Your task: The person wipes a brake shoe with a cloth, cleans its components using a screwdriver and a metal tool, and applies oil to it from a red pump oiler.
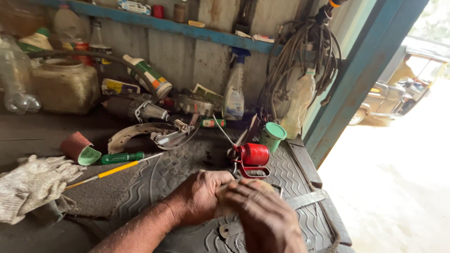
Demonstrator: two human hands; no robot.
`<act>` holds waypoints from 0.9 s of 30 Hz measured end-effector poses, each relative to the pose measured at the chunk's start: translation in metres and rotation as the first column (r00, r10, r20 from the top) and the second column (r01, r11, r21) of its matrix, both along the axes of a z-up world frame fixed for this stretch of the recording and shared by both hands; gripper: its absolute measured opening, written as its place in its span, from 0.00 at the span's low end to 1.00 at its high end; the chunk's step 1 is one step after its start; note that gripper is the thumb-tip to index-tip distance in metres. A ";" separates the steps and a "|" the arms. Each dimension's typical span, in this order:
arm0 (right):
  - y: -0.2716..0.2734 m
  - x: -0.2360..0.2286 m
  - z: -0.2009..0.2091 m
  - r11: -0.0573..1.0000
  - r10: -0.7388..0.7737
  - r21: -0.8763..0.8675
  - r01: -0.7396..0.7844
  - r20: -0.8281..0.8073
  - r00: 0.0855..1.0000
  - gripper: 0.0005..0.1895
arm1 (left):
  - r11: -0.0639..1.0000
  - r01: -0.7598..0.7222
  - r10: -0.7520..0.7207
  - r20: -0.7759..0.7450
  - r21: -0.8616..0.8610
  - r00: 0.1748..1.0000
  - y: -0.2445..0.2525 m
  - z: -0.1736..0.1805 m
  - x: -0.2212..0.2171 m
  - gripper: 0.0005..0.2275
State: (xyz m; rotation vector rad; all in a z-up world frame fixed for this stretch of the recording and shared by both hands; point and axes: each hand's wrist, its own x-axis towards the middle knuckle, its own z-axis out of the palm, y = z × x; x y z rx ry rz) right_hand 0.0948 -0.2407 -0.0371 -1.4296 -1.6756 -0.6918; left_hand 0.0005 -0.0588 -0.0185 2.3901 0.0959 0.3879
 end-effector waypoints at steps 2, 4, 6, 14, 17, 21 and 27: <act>-0.002 0.009 -0.001 0.966 0.245 0.033 -0.258 -0.449 0.859 0.14 | 0.996 -0.035 0.028 -0.078 -0.087 0.997 -0.001 0.004 -0.002 0.14; -0.009 0.029 0.001 0.962 -0.250 -0.242 0.128 -0.589 0.769 0.14 | 0.995 -0.032 0.025 -0.077 -0.091 0.997 0.001 0.006 -0.004 0.13; -0.012 0.033 -0.007 0.940 -0.336 -0.273 0.206 -0.618 0.711 0.16 | 1.000 0.023 -0.023 -0.004 -0.015 1.000 0.001 0.002 -0.002 0.12; -0.017 0.023 -0.012 0.974 -0.178 -0.216 0.071 -0.526 0.831 0.24 | 0.989 0.146 -0.145 -0.094 0.005 0.985 0.002 -0.003 -0.001 0.16; -0.023 0.036 -0.004 0.795 -0.582 -0.524 0.304 -0.522 0.624 0.15 | 0.992 0.118 -0.111 -0.171 0.034 0.979 0.004 -0.001 0.000 0.15; -0.005 0.011 -0.021 0.973 0.198 0.098 -0.209 -0.816 0.543 0.14 | 0.967 0.212 -0.195 -0.124 0.140 0.973 0.010 -0.013 0.004 0.14; -0.012 0.023 -0.002 0.945 -0.301 -0.297 0.136 -0.626 0.720 0.17 | 0.992 0.129 -0.128 -0.123 -0.004 0.984 0.010 -0.008 0.001 0.16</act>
